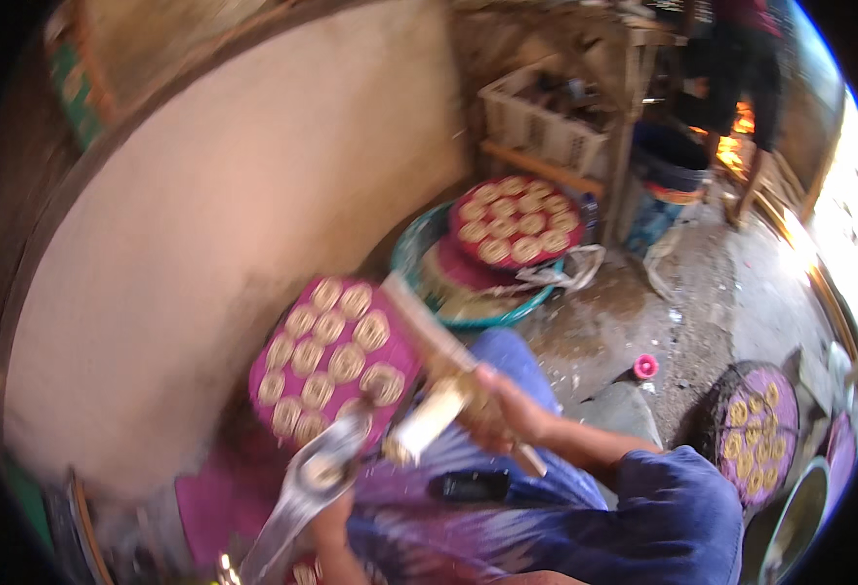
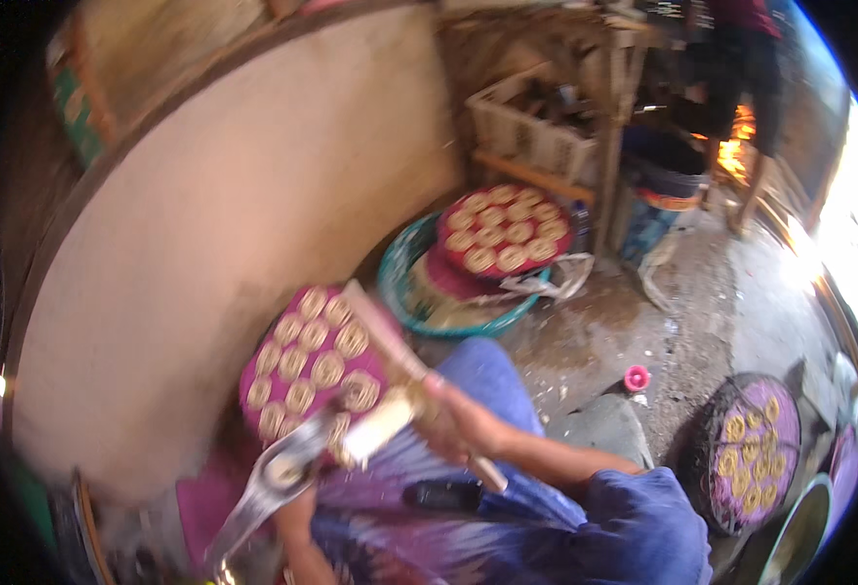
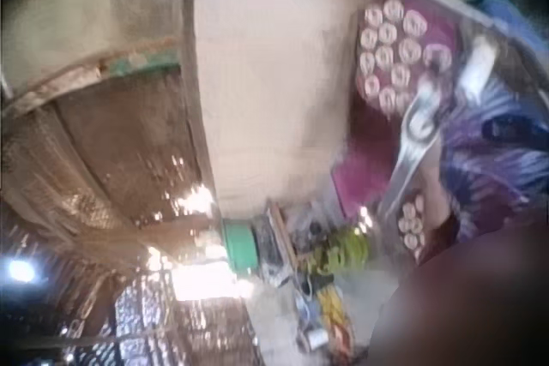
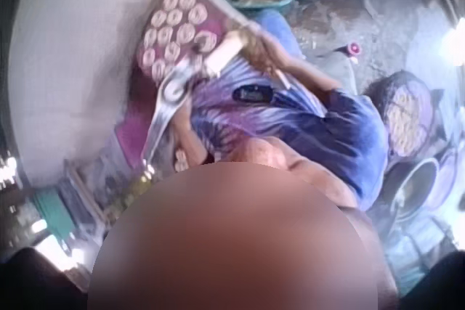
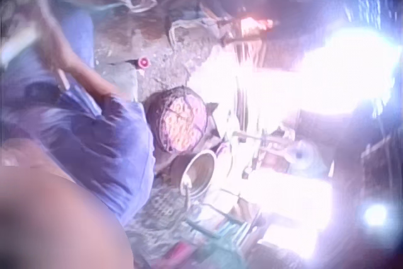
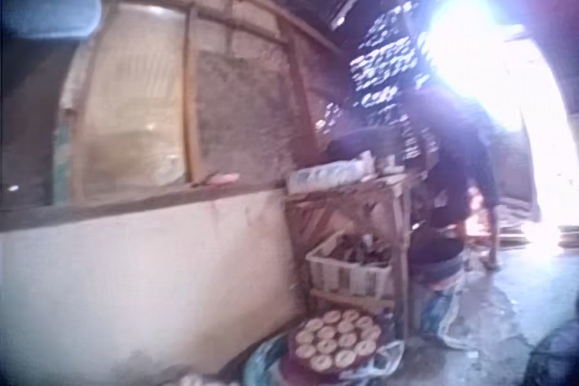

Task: The person sits on the floor and uses a handheld extruder to press dough into spiral shapes onto a pink cloth-covered tray. They repeatedly fill the extruder with dough from a nearby bowl and arrange the formed noodles on the tray.

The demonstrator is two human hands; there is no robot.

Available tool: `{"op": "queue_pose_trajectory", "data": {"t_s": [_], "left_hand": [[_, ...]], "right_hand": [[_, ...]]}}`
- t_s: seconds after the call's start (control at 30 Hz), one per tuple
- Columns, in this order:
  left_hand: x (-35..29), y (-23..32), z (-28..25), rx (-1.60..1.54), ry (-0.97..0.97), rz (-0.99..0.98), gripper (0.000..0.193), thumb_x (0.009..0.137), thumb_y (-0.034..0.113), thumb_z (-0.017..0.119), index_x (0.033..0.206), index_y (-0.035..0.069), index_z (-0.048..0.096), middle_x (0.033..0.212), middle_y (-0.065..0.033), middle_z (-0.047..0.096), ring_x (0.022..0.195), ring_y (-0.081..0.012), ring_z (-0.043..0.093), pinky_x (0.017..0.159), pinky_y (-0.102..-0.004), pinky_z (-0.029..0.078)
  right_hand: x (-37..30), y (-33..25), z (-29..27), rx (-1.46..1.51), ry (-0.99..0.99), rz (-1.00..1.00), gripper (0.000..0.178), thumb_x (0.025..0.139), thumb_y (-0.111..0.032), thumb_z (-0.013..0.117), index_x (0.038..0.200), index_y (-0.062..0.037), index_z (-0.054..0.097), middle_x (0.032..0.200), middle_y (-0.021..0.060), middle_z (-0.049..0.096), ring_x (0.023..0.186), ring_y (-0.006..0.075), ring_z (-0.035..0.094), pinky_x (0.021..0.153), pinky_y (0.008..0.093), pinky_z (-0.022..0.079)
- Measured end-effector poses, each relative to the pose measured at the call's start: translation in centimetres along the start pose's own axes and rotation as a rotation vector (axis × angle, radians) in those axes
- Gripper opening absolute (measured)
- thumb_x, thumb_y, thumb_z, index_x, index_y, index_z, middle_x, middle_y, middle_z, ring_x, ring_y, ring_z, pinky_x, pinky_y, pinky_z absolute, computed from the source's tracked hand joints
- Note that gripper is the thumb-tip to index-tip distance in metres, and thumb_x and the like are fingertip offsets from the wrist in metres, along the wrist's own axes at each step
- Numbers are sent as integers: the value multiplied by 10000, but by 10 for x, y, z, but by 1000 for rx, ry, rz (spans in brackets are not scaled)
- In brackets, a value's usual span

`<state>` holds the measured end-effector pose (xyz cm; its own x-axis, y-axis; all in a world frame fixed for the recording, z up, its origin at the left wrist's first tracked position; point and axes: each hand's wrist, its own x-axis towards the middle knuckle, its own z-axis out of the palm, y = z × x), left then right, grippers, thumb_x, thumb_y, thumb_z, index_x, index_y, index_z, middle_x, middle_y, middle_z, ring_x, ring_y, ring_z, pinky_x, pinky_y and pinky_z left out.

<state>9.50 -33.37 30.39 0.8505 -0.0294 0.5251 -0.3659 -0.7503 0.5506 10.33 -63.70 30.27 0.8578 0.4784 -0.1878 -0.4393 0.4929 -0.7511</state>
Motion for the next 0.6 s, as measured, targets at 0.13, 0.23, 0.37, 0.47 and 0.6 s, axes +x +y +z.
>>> {"op": "queue_pose_trajectory", "data": {"t_s": [0.13,0.23,0.37,0.47,0.6], "left_hand": [[12,28,20,-308,-229,71,394,764,130,805,1111,28,648,958,-99,719,848,-207,693,769,-337,552],[19,36,12,-274,-405,-39,398,753,115,806,1120,48,668,1013,-92,725,904,-178,700,825,-327,552],[17,32,11,-375,-520,-19,424,777,237,794,1147,98,638,1008,-88,717,899,-229,703,799,-351,551],[5,33,32,-485,-622,126,462,806,285,780,1192,98,607,1063,-115,692,966,-262,679,839,-373,539],[-11,37,49,-647,-749,232,495,842,208,754,1282,77,569,1179,-129,643,1127,-258,599,983,-383,465]], "right_hand": [[-4,-28,23,-541,25,-337,720,955,-566,438,1373,17,379,704,62,555,497,155,536,444,315,462],[-1,-41,37,-873,45,-478,984,829,-686,527,1426,62,299,786,93,591,566,185,592,525,295,483],[1,-55,38,-1265,-125,-475,1048,784,-672,616,1409,101,283,1146,265,602,1017,376,653,917,446,495],[2,-51,36,-1366,-271,-476,945,796,-501,715,1426,55,284,1004,293,643,849,462,672,755,474,546],[2,-26,31,-1334,-403,-412,959,801,-519,716,1438,49,278,1077,318,623,946,457,666,821,463,541]]}}
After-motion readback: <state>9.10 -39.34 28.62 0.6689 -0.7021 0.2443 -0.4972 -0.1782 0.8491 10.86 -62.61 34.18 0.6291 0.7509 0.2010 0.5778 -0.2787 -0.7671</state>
